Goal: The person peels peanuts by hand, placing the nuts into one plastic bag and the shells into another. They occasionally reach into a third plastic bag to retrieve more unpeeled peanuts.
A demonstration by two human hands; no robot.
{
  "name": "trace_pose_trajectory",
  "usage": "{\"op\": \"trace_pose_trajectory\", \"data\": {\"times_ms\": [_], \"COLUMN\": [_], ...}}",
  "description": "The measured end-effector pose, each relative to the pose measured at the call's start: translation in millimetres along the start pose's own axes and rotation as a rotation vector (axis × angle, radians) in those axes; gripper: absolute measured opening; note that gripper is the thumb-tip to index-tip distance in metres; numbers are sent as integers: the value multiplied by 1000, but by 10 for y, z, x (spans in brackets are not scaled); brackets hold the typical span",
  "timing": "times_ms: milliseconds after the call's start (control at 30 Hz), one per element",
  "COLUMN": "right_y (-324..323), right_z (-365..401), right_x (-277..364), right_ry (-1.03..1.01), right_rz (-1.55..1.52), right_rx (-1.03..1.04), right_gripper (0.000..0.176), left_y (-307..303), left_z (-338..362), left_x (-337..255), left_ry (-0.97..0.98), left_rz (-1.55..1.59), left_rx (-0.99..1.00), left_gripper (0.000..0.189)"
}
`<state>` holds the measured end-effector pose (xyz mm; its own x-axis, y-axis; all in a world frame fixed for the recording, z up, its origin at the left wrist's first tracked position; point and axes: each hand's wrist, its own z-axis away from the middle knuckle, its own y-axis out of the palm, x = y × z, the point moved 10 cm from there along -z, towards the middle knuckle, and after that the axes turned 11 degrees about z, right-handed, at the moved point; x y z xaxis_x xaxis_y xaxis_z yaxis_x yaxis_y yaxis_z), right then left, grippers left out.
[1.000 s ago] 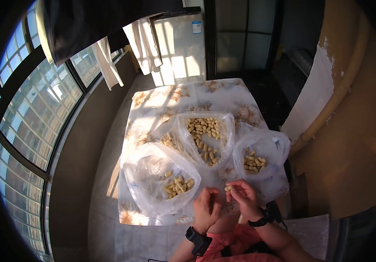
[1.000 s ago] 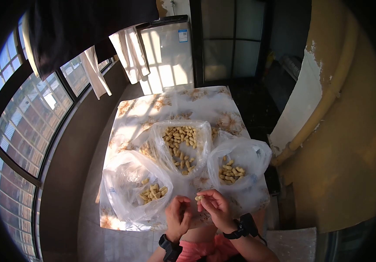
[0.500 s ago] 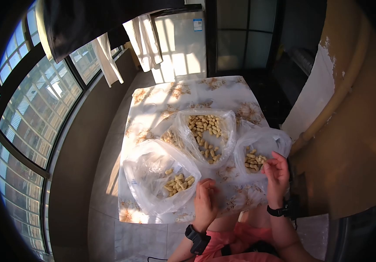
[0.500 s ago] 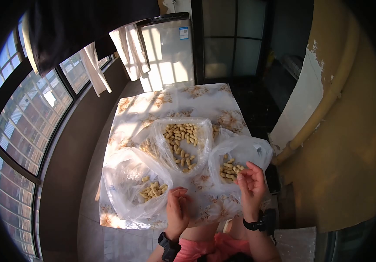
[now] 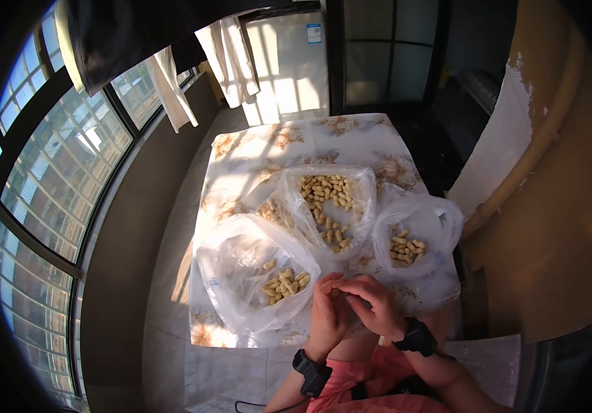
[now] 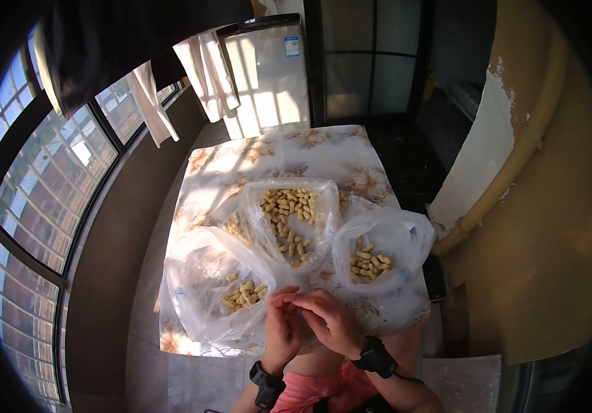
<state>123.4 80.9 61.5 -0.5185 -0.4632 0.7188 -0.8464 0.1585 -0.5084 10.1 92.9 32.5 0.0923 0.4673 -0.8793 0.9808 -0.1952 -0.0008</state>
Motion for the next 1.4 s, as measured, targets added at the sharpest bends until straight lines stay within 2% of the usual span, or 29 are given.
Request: {"op": "trace_pose_trajectory", "data": {"times_ms": [200, 367, 500, 567, 633, 767, 1033, 1133, 1400], "right_y": [100, 82, 36, 36, 54, 66, 29, 47, 41], "right_z": [37, 35, 55, 97, 155, 204, 165, 172, 164], "right_x": [-16, -83, -128, -277, -371, -478, -400, -410, -363], "right_ry": [-43, 56, 96, 215, 266, 327, 312, 309, 251], "right_rz": [64, 45, -21, -142, -238, -396, -271, -269, -281], "right_rx": [64, 48, -6, -15, -12, -13, 29, 55, 59], "right_gripper": [32, 20, 16, 11, 12, 16, 14, 14, 18], "left_y": [64, 80, 82, 84, 24, -7, -5, -17, -44], "left_z": [25, 3, -1, 7, 29, 84, 44, 47, 49], "left_x": [75, 5, -65, -91, -25, 66, -23, -6, 20], "left_ry": [5, 48, 85, 84, -5, -109, -203, -145, -171], "left_rz": [93, 79, 77, 68, 60, -93, -103, -129, -129], "left_rx": [64, 97, 83, 65, -21, -19, -44, -65, -78], "left_gripper": [60, 63, 54, 50, 39, 30, 19, 18, 16]}}
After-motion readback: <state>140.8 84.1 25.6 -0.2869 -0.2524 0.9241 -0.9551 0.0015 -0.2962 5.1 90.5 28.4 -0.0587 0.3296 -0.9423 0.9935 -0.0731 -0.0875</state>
